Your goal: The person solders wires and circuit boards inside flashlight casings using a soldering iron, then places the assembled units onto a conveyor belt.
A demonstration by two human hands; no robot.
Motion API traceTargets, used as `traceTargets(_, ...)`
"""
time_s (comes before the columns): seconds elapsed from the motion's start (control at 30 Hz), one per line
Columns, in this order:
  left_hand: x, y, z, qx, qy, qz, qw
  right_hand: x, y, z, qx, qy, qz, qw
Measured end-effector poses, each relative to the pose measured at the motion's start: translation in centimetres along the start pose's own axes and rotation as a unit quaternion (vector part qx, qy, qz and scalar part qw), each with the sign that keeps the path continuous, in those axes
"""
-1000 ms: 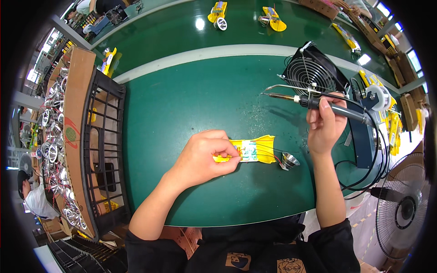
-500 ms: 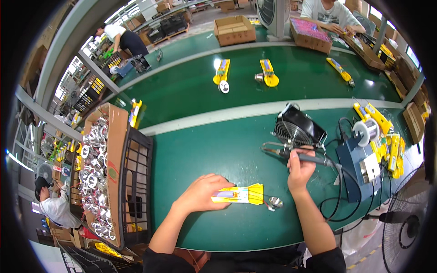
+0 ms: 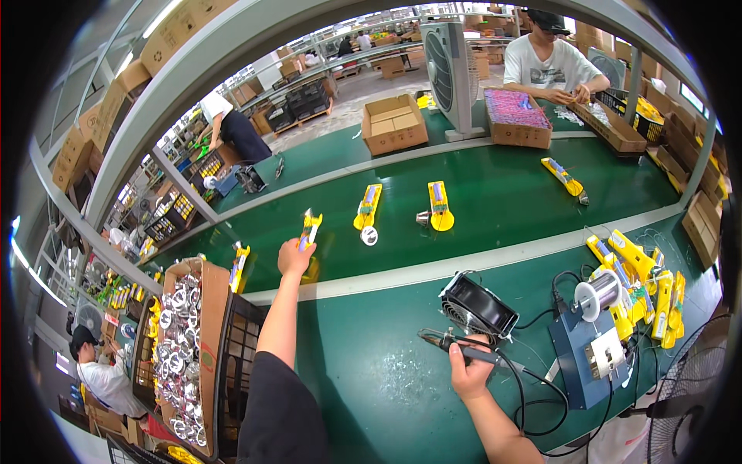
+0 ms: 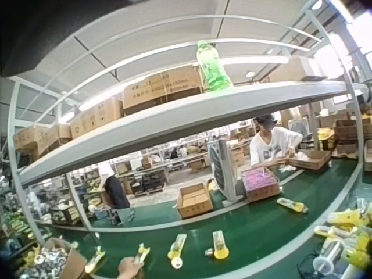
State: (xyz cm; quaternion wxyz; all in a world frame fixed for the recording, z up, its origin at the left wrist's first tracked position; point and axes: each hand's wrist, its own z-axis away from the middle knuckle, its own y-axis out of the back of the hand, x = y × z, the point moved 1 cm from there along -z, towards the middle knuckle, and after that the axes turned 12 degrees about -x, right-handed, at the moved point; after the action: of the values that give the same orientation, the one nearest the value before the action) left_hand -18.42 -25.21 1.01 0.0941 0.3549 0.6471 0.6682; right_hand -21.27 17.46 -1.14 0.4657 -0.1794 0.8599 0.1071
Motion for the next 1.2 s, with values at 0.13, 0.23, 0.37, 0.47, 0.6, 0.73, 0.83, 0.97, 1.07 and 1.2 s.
traceTargets(0.13, 4.9, -0.9, -0.5, 0.031, 0.079, -0.11, 0.99, 0.8, 0.5, -0.4, -0.006, -0.002, 0.017, 1.0)
traceTargets(0.23, 8.0, -0.8, -3.0, 0.139, -0.093, -0.02, 0.986, 0.4, 0.0, -0.4, -0.013, 0.0, 0.0, 1.0)
traceTargets(0.37, 16.3, -2.8, -4.1, -0.113, -0.003, -0.04, 0.993, 0.5, 0.2, -0.3, -0.006, -0.034, -0.021, 0.999)
traceTargets(0.47, 16.7, -5.0, -4.9, -0.119, -0.003, -0.073, 0.99, 0.4, -0.1, -0.2, -0.013, 0.007, 0.015, 1.0)
traceTargets(0.6, 17.2, -3.8, -4.6, -0.157, -0.006, -0.128, 0.979, 0.5, -0.2, 0.4, -0.019, 0.016, 0.002, 1.0)
traceTargets(0.73, 16.8, -0.4, -1.0, -0.169, -0.096, -0.151, 0.969, 0.5, -0.1, 0.3, -0.025, -0.036, -0.023, 0.999)
traceTargets(0.83, 13.8, 2.0, 2.5, -0.157, -0.166, -0.091, 0.969, 0.8, -0.2, 0.5, -0.048, -0.021, 0.0, 0.999)
traceTargets(0.97, 10.1, 4.3, 9.2, -0.226, -0.406, 0.03, 0.885, 0.3, -0.5, 0.4, -0.03, -0.025, -0.011, 0.999)
traceTargets(1.07, 9.1, 3.9, 15.3, -0.259, -0.487, -0.001, 0.834, 0.0, -0.1, 0.0, -0.02, -0.008, 0.003, 1.0)
traceTargets(1.2, 9.1, 3.1, 22.5, -0.352, -0.545, -0.018, 0.76, -0.2, 0.0, 0.4, -0.033, -0.014, -0.018, 0.999)
